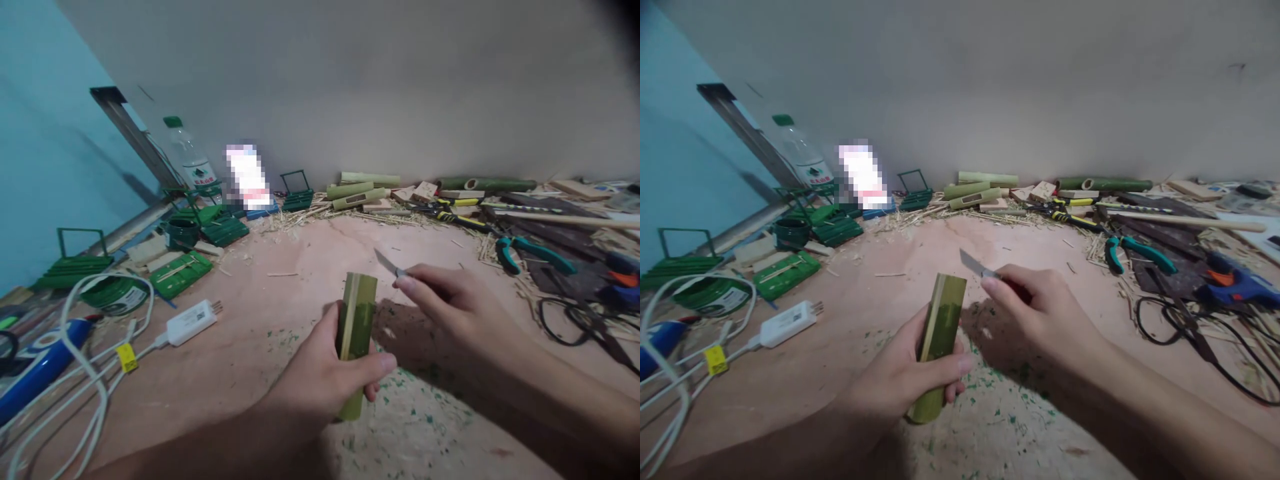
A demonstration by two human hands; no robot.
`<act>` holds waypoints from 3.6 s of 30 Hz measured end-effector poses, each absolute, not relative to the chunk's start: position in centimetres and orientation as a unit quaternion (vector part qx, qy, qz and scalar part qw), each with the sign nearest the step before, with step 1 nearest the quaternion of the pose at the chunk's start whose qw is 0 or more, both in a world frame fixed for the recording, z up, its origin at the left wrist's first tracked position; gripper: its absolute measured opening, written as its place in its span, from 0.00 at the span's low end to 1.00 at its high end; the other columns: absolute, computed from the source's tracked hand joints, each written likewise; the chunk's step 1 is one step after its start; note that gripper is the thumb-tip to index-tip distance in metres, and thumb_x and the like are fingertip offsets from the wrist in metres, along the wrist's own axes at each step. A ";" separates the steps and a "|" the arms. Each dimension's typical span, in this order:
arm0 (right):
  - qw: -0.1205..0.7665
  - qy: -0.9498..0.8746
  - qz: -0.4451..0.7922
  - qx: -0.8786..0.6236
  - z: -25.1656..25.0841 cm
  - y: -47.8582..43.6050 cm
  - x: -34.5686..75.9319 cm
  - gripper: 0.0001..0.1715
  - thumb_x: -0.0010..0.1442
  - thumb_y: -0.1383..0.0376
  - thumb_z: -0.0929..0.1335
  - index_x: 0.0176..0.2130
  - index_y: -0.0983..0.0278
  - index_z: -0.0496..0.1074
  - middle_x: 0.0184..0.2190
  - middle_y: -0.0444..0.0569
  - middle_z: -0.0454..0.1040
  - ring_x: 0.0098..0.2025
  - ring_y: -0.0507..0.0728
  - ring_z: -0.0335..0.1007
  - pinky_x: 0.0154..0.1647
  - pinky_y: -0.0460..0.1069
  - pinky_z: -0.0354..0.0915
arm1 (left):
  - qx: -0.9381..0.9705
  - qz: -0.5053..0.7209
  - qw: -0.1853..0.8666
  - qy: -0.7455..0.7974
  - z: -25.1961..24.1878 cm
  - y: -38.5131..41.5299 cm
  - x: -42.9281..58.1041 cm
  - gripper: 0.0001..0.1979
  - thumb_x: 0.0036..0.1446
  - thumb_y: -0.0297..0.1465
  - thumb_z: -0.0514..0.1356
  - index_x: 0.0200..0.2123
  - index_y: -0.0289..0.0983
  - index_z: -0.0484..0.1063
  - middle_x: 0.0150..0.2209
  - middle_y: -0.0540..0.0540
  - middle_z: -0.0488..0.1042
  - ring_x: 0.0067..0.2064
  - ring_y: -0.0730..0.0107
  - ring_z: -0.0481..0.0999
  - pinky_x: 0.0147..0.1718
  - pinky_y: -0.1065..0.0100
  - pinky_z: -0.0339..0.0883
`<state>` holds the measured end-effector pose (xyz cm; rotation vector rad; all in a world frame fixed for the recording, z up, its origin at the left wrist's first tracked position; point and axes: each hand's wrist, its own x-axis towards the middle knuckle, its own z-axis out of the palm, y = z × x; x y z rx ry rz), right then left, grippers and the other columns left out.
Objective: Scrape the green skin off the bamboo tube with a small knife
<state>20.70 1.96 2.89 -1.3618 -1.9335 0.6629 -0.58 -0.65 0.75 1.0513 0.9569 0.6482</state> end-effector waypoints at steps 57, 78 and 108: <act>0.203 -0.864 0.241 -0.392 1.9 0.3 19.5 0.19 0.77 0.58 0.62 0.34 0.61 0.68 0.28 0.45 0.72 0.26 0.52 0.64 0.30 0.49 0.55 | 0.497 0.320 0.660 0.463 1.1 -0.6 -0.2 0.12 0.58 0.27 0.64 0.45 0.38 0.69 0.27 0.53 0.73 0.25 0.73 0.71 0.26 0.71 0.65; 0.334 -0.742 0.197 -0.547 2.8 2.7 21.5 0.28 0.74 0.47 0.63 0.29 0.61 0.70 0.20 0.43 0.62 0.24 0.54 0.59 0.27 0.50 0.54 | 0.486 0.243 0.687 0.483 1.6 -1.6 -0.8 0.13 0.62 0.34 0.65 0.47 0.40 0.66 0.26 0.52 0.73 0.27 0.71 0.72 0.25 0.71 0.65; 0.206 -0.864 0.279 -0.366 1.5 0.4 19.9 0.18 0.77 0.60 0.63 0.35 0.63 0.71 0.28 0.43 0.71 0.28 0.51 0.66 0.32 0.47 0.58 | 0.443 0.296 0.720 0.446 -0.2 -0.8 -1.1 0.18 0.58 0.32 0.66 0.50 0.36 0.69 0.25 0.52 0.73 0.27 0.69 0.73 0.27 0.68 0.64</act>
